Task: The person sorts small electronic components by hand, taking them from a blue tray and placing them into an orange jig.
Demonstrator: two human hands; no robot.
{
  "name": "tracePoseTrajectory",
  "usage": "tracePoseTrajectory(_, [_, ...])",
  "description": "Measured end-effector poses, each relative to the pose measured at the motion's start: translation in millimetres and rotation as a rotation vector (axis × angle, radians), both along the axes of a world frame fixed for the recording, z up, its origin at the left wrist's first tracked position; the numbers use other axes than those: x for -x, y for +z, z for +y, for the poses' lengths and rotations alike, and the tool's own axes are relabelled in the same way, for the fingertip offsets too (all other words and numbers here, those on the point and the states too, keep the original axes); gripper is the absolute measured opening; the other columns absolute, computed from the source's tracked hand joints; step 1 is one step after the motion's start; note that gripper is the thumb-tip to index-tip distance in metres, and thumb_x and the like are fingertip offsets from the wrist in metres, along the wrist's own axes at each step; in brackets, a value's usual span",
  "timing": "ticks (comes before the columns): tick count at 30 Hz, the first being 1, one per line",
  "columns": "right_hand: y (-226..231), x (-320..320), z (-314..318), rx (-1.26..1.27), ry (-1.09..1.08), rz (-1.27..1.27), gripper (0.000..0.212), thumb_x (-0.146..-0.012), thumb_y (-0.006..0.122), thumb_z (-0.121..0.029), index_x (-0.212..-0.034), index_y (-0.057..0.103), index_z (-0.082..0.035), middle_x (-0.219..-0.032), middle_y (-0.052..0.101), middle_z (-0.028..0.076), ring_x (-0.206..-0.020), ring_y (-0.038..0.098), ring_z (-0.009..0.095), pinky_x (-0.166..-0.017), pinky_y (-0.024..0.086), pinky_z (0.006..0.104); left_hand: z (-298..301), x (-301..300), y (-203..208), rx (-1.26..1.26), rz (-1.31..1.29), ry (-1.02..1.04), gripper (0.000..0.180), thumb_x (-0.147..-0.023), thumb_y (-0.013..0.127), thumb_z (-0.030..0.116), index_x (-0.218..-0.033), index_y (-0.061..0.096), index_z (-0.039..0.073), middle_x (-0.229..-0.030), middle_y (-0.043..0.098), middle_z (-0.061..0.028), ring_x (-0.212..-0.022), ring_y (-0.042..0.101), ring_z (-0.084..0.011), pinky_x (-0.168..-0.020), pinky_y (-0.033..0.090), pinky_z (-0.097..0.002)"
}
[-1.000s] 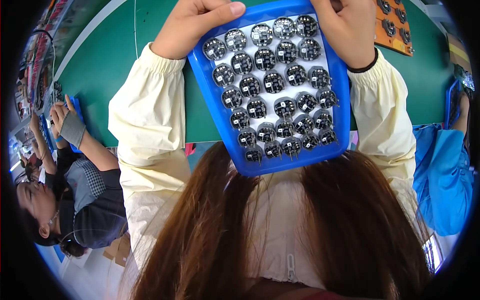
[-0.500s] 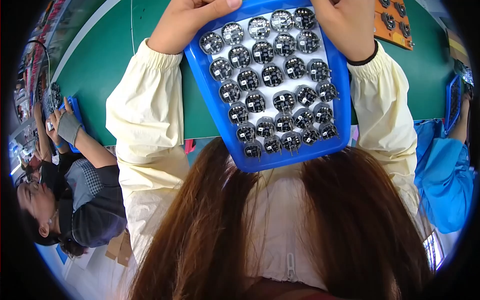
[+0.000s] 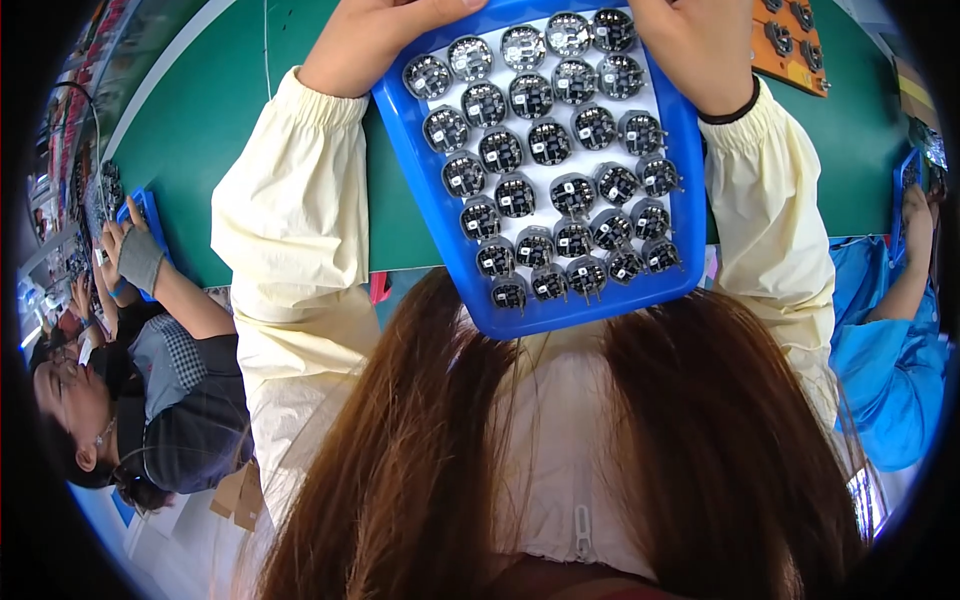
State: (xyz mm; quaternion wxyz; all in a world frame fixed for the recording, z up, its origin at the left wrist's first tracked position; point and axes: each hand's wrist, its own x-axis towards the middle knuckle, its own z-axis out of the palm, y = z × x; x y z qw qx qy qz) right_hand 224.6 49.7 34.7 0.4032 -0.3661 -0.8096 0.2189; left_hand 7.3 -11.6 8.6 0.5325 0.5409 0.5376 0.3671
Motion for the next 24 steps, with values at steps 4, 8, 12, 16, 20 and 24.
tracePoseTrajectory(4, [-1, 0, 0, -0.007, -0.002, 0.013, 0.018, -0.079, 0.06, -0.009, -0.066, 0.058, 0.003, -0.049, 0.049, 0.011, -0.041, 0.046, 0.017, -0.042, 0.033, 0.0291, 1, 3, -1, 0.002, -0.008, -0.028, 0.029, -0.087, 0.058, 0.024, -0.067, 0.057, 0.002, -0.061, 0.053, 0.0046, -0.053, 0.045, 0.0, -0.047, 0.034, -0.0178])
tracePoseTrajectory(8, [-3, 1, 1, -0.03, 0.005, 0.023, 0.018, -0.079, 0.06, -0.009, -0.066, 0.058, 0.003, -0.049, 0.048, 0.011, -0.041, 0.046, 0.017, -0.042, 0.033, 0.0292, 1, 3, -1, -0.013, -0.001, -0.018, 0.028, -0.087, 0.058, 0.024, -0.069, 0.058, 0.002, -0.062, 0.055, 0.0037, -0.054, 0.048, -0.0005, -0.049, 0.037, -0.0175])
tracePoseTrajectory(12, [-10, -2, 6, -0.046, -0.019, -0.009, 0.018, -0.079, 0.06, -0.009, -0.066, 0.057, 0.003, -0.049, 0.047, 0.011, -0.041, 0.045, 0.017, -0.042, 0.033, 0.0297, 3, 2, -3, -0.029, 0.004, -0.018, 0.028, -0.087, 0.058, 0.024, -0.068, 0.059, 0.003, -0.063, 0.056, 0.0036, -0.055, 0.049, -0.0007, -0.049, 0.039, -0.0178])
tracePoseTrajectory(16, [-11, -1, 6, -0.084, -0.018, 0.016, 0.018, -0.079, 0.06, -0.009, -0.066, 0.057, 0.002, -0.048, 0.046, 0.011, -0.041, 0.044, 0.017, -0.042, 0.032, 0.03, 3, 4, -3, -0.043, -0.003, -0.035, 0.028, -0.087, 0.058, 0.023, -0.068, 0.058, 0.003, -0.062, 0.055, 0.0038, -0.055, 0.049, -0.0007, -0.05, 0.038, -0.0174])
tracePoseTrajectory(20, [-11, 0, 3, -0.098, -0.032, 0.018, 0.017, -0.079, 0.06, -0.008, -0.066, 0.057, 0.002, -0.049, 0.046, 0.011, -0.041, 0.044, 0.017, -0.042, 0.032, 0.0297, 2, 1, -1, -0.06, 0.004, -0.05, 0.029, -0.087, 0.058, 0.022, -0.065, 0.056, 0.003, -0.061, 0.052, 0.0049, -0.055, 0.047, -0.0005, -0.05, 0.037, -0.0179])
tracePoseTrajectory(24, [-4, 3, -1, -0.109, -0.038, 0.03, 0.015, -0.078, 0.06, -0.007, -0.067, 0.057, 0.003, -0.049, 0.047, 0.011, -0.041, 0.044, 0.016, -0.042, 0.032, 0.0291, 5, 0, 4, -0.008, -0.092, -0.033, 0.03, -0.087, 0.059, 0.019, -0.061, 0.059, 0.004, -0.056, 0.049, 0.0077, -0.051, 0.038, -0.0002, -0.047, 0.029, -0.0203])
